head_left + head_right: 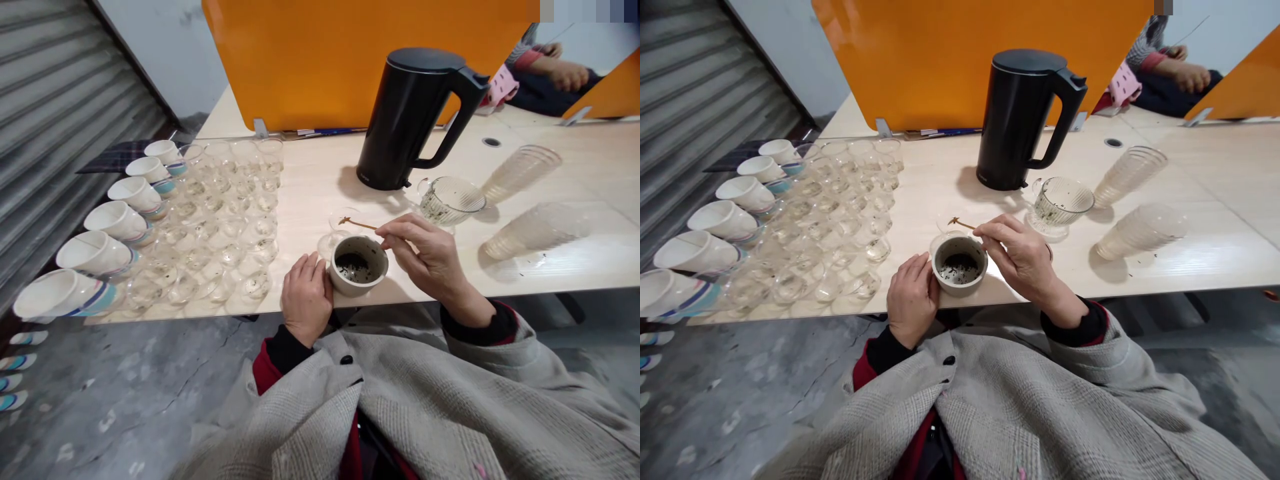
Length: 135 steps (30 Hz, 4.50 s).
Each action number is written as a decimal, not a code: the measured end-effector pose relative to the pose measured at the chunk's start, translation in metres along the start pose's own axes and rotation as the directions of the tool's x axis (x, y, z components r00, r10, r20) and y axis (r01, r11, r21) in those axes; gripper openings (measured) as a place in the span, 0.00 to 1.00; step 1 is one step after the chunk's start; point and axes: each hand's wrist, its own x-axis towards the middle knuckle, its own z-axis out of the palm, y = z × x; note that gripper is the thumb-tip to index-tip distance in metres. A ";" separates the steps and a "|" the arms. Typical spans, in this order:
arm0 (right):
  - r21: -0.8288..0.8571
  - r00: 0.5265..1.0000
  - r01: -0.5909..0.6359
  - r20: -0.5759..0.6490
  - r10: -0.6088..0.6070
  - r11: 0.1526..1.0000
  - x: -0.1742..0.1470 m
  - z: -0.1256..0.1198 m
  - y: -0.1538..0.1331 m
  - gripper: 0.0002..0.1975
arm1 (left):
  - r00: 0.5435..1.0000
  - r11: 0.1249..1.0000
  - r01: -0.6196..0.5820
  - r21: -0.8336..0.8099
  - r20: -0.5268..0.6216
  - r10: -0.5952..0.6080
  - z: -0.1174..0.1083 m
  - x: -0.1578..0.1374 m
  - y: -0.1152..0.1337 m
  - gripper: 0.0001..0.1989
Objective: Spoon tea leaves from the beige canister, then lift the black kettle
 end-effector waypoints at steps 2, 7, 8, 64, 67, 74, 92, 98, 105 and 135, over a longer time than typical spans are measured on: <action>0.014 0.999 -0.029 -0.039 0.030 0.999 0.000 -0.001 -0.002 0.09 | 1.000 1.000 -0.001 -0.001 -0.001 0.001 0.000 0.000 0.000 0.16; 0.141 0.965 -0.130 -0.209 0.158 0.981 -0.003 -0.004 -0.006 0.09 | 1.000 1.000 -0.011 0.013 -0.020 0.011 0.000 0.000 -0.001 0.15; 0.172 0.947 -0.153 -0.257 0.194 0.973 -0.003 -0.006 -0.004 0.08 | 1.000 1.000 -0.014 0.014 -0.025 0.014 0.001 0.000 -0.001 0.15; -0.316 0.944 0.160 0.326 -0.052 0.935 -0.006 0.029 -0.030 0.35 | 0.996 0.904 0.004 -0.427 0.081 0.034 -0.001 0.014 0.011 0.48; -0.340 0.920 0.199 0.387 -0.056 0.919 -0.005 0.034 -0.033 0.33 | 0.995 0.908 0.013 -0.419 0.097 0.030 0.001 0.014 0.010 0.47; -0.364 0.902 0.246 0.426 -0.075 0.899 -0.005 0.038 -0.037 0.22 | 0.996 0.925 -0.007 -0.379 0.080 0.040 0.004 0.011 0.010 0.49; -0.482 0.997 0.069 0.007 -0.075 0.874 0.005 -0.035 -0.027 0.33 | 0.968 0.899 -0.086 -0.429 0.176 0.177 -0.003 0.009 0.000 0.52; -0.566 0.993 0.076 -0.035 -0.117 0.821 0.085 -0.028 -0.002 0.31 | 0.966 0.882 -0.091 -0.462 0.174 0.191 -0.002 0.009 -0.001 0.55; -0.506 0.993 0.099 0.104 -0.053 0.857 0.161 0.059 0.086 0.30 | 0.967 0.870 -0.087 -0.485 0.169 0.191 0.001 0.008 -0.001 0.54; -0.395 0.991 0.027 -0.108 -0.075 0.918 0.169 0.060 0.108 0.32 | 0.969 0.858 -0.116 -0.500 0.134 0.209 -0.001 0.006 -0.001 0.47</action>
